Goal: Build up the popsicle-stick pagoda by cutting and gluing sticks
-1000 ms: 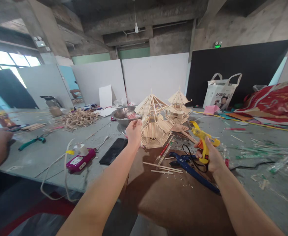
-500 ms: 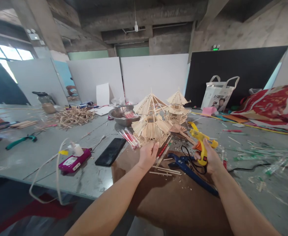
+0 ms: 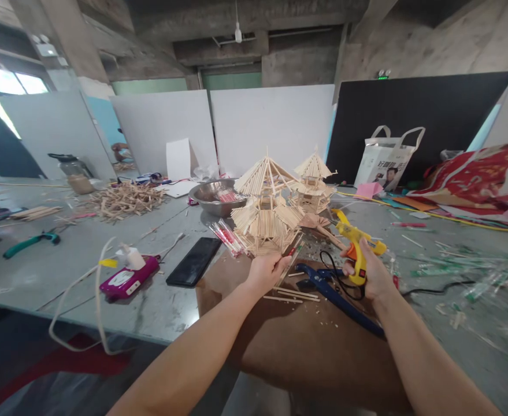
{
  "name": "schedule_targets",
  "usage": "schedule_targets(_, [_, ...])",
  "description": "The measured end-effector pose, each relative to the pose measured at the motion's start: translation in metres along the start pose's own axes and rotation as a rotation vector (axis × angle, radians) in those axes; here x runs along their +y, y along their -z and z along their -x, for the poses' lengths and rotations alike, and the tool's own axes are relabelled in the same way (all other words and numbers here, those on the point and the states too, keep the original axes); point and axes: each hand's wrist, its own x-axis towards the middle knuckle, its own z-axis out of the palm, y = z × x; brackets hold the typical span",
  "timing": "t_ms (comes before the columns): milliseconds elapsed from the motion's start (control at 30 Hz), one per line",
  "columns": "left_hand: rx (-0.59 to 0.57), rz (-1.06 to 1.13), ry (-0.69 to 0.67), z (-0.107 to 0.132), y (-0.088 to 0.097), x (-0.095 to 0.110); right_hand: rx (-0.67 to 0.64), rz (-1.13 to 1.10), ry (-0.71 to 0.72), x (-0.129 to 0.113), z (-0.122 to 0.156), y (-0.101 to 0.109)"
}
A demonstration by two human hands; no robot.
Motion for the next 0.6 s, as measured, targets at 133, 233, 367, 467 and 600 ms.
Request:
schedule_targets(133, [0.091, 0.099, 0.04, -0.001, 0.0, -0.003, 0.021, 0.009, -0.004, 0.001, -0.001, 0.0])
schedule_targets(233, [0.116, 0.137, 0.025, -0.001, 0.001, -0.004, 0.032, 0.015, -0.007, 0.001, 0.0, 0.0])
schedule_targets(367, [0.183, 0.124, 0.047, -0.001, 0.005, -0.006, 0.031, 0.004, -0.013, 0.0, 0.001, -0.002])
schedule_targets(467, [0.42, 0.183, 0.17, -0.005, 0.016, -0.011, 0.034, -0.002, 0.0, -0.001, 0.002, -0.003])
schedule_targets(600, [0.742, 0.247, 0.358, -0.024, 0.042, -0.024, 0.039, -0.003, -0.022, -0.002, 0.002, -0.004])
